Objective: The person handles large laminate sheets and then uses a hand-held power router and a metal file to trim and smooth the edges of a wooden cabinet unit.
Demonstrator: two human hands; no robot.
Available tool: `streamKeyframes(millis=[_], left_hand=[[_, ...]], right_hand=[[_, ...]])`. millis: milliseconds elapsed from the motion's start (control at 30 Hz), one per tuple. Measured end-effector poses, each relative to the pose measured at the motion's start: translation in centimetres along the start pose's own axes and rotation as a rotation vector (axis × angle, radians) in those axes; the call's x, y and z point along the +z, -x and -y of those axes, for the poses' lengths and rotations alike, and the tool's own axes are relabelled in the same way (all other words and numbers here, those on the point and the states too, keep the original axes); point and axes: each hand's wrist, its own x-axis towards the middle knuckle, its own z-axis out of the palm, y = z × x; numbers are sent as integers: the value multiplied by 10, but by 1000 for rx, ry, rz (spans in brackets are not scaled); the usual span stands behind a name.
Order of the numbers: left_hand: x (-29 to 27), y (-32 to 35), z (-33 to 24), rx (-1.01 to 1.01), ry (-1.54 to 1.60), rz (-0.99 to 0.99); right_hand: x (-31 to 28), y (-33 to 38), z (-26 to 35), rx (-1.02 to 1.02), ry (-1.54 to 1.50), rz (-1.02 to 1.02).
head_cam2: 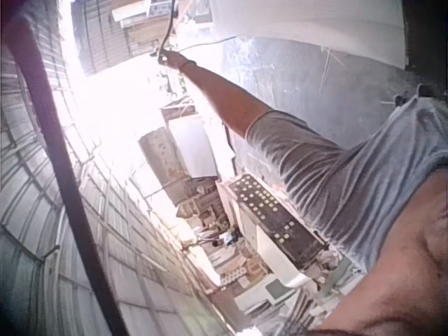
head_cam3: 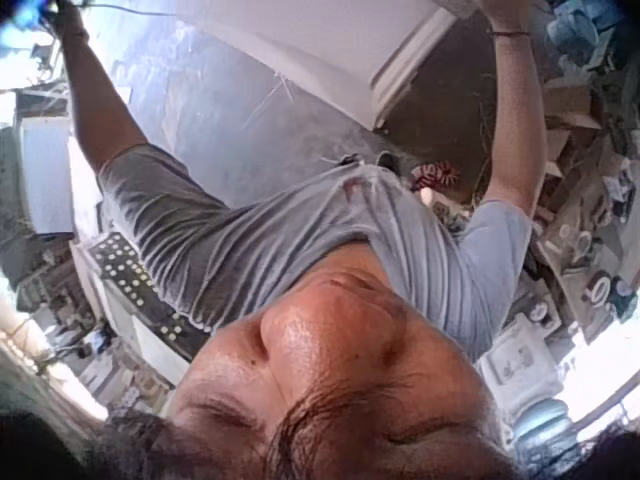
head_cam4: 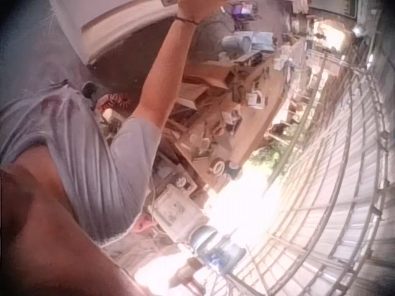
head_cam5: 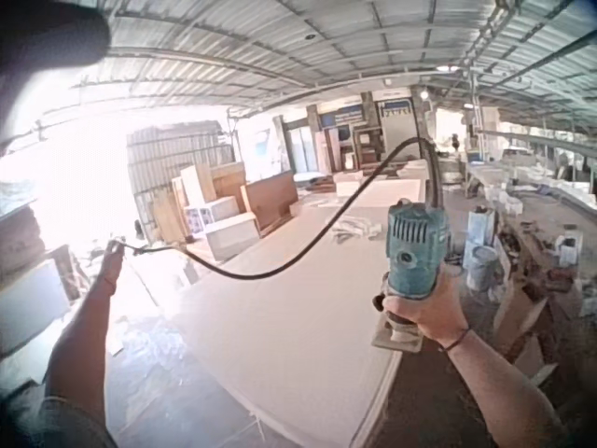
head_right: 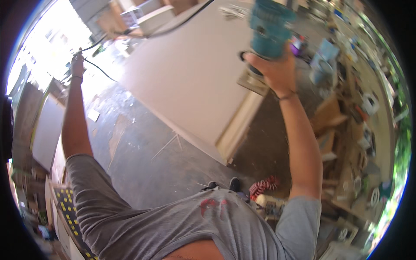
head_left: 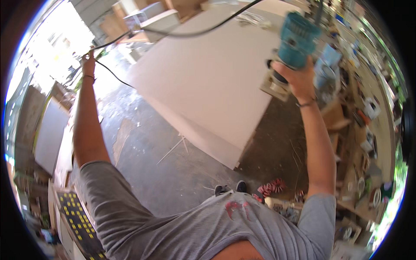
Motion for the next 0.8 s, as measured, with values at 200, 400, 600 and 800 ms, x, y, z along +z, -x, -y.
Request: streamKeyframes(millis=[200,400,600,800], left_hand=[[90,11,-145,364,895,403],[102,120,-311,345,98,498],[52,176,-331,434,-161,701],[25,245,-363,603,292,751]], right_hand=[[13,-14,-6,-62,66,-53],[-7,-29,-22,-4,114,-73],[-5,-47,-36,-18,140,-56],[-15,-57,-43,-52,209,-89]])
